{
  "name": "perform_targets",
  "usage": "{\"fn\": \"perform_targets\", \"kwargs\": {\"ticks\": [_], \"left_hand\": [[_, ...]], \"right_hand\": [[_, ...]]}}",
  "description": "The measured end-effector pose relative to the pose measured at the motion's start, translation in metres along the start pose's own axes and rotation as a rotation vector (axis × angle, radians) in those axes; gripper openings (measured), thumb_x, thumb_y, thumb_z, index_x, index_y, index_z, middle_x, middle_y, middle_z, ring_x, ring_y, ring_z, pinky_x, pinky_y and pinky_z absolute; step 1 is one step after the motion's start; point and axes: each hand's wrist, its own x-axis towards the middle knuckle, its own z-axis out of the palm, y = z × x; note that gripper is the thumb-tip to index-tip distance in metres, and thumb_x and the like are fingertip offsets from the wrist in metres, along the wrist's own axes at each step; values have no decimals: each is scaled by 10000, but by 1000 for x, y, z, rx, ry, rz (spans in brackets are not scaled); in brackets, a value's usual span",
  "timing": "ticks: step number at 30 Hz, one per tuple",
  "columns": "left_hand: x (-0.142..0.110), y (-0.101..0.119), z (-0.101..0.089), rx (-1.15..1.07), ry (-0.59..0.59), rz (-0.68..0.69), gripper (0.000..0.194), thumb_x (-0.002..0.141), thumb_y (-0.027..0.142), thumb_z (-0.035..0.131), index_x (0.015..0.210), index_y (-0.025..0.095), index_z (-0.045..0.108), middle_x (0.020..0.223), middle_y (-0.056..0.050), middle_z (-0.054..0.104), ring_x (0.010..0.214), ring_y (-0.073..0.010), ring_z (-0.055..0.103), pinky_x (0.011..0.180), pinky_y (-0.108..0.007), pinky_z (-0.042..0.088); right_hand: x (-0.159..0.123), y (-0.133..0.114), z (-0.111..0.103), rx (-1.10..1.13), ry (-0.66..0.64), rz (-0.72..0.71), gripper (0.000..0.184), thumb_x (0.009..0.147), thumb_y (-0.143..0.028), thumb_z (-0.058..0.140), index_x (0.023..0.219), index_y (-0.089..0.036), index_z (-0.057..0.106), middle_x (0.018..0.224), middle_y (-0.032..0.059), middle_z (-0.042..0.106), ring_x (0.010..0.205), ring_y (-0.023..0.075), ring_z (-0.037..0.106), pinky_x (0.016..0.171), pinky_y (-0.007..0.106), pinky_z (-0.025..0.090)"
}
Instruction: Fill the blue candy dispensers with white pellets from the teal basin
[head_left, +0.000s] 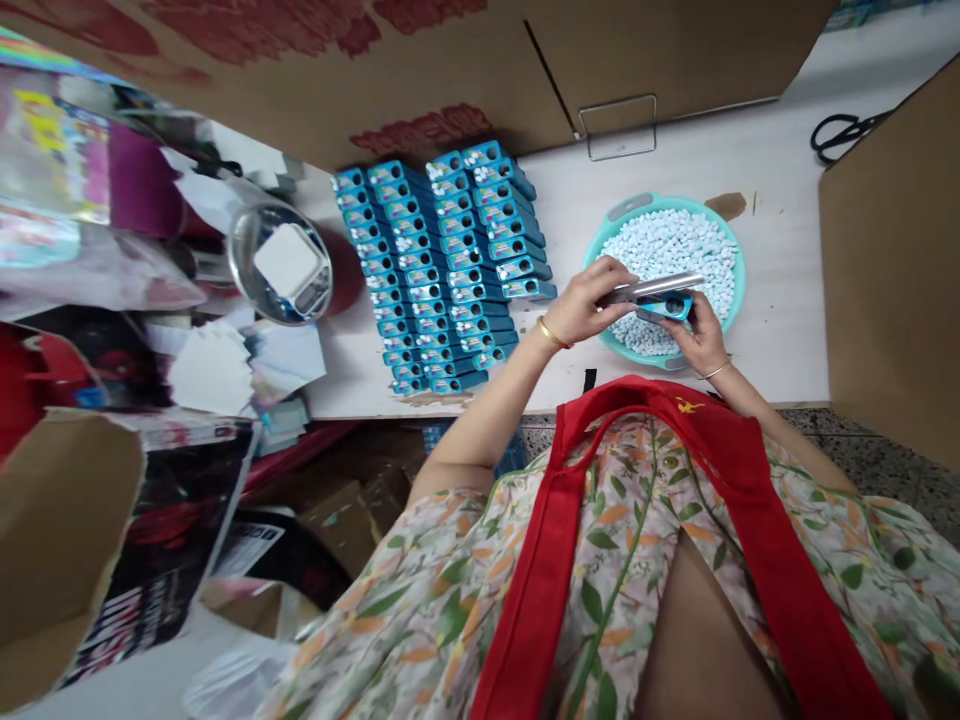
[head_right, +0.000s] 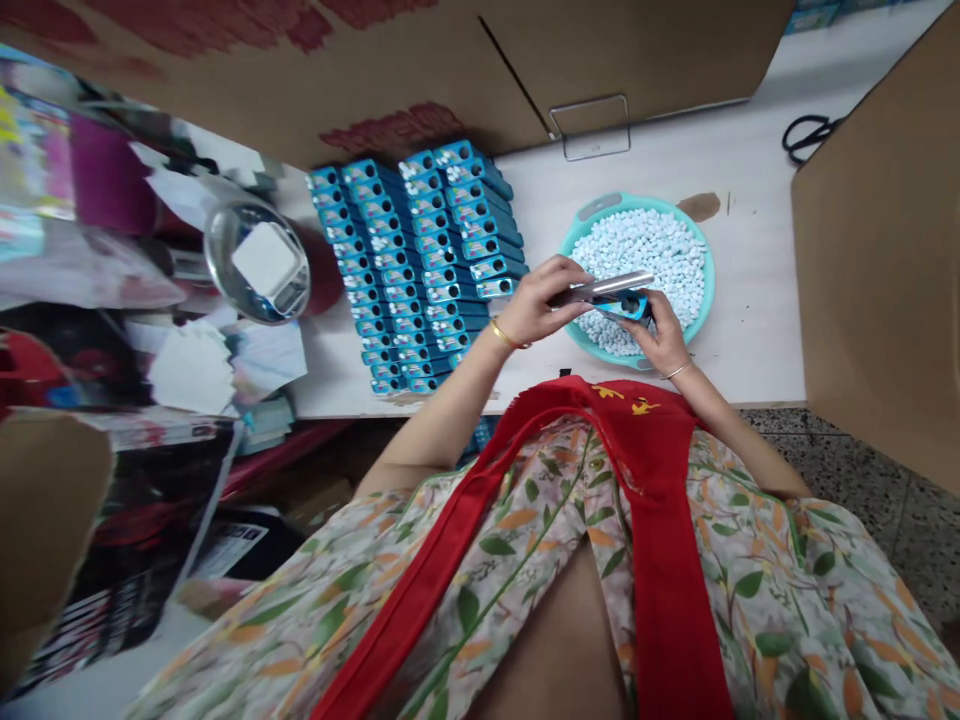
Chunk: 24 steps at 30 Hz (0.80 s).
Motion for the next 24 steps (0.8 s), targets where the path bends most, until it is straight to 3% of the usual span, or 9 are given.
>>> {"fn": "perform_targets", "kwargs": {"ticks": [4,13,16,20,22,24], "left_hand": [[-14,-2,23,4,90,-44,444,1083,545,569,1347,215,708,1161,-139,687,1079,-273,658,942,-448,573],[-6,33,20,-80,-53,15,224,1029,335,626,1145,173,730,1042,-105,757,966,-239,699,909,-376,555],[-8,36,16,-164,-14,25,285,1052,408,620,1173,176,732,1053,-100,769,949,-227,705,900,-369,557],[-24,25,8,-105,104,13,566,1008,671,666,1303,188,696,1214,-153,749,1062,-269,705,933,-404,567],[-34,17,8,-32,79,23,662,962,718,709,1349,181,672,1279,-178,722,1130,-295,697,961,-415,565],[-44,10,9,14,20,13,629,978,693,700,1326,171,673,1240,-175,719,1121,-296,697,947,-403,560]], "right_hand": [[2,3,8,61,-10,2,591,937,-713,696,1337,-292,587,1205,78,709,1122,274,688,1066,502,606],[1,7,9,-76,-81,-60,568,937,-733,676,1249,-259,695,1215,121,735,1164,320,694,1090,525,592],[-1,1,11,-46,-87,-62,550,946,-719,667,1244,-256,682,1217,114,731,1172,318,691,1097,540,585],[-2,-8,11,-4,-90,-71,600,922,-702,722,1314,-256,637,1234,105,731,1154,300,700,1068,517,599],[-1,-11,14,3,-128,-88,593,931,-684,725,1331,-256,637,1260,110,735,1178,302,705,1094,521,595],[0,-13,22,1,-190,-94,579,950,-665,715,1343,-245,640,1273,125,739,1202,314,713,1125,548,587]]}}
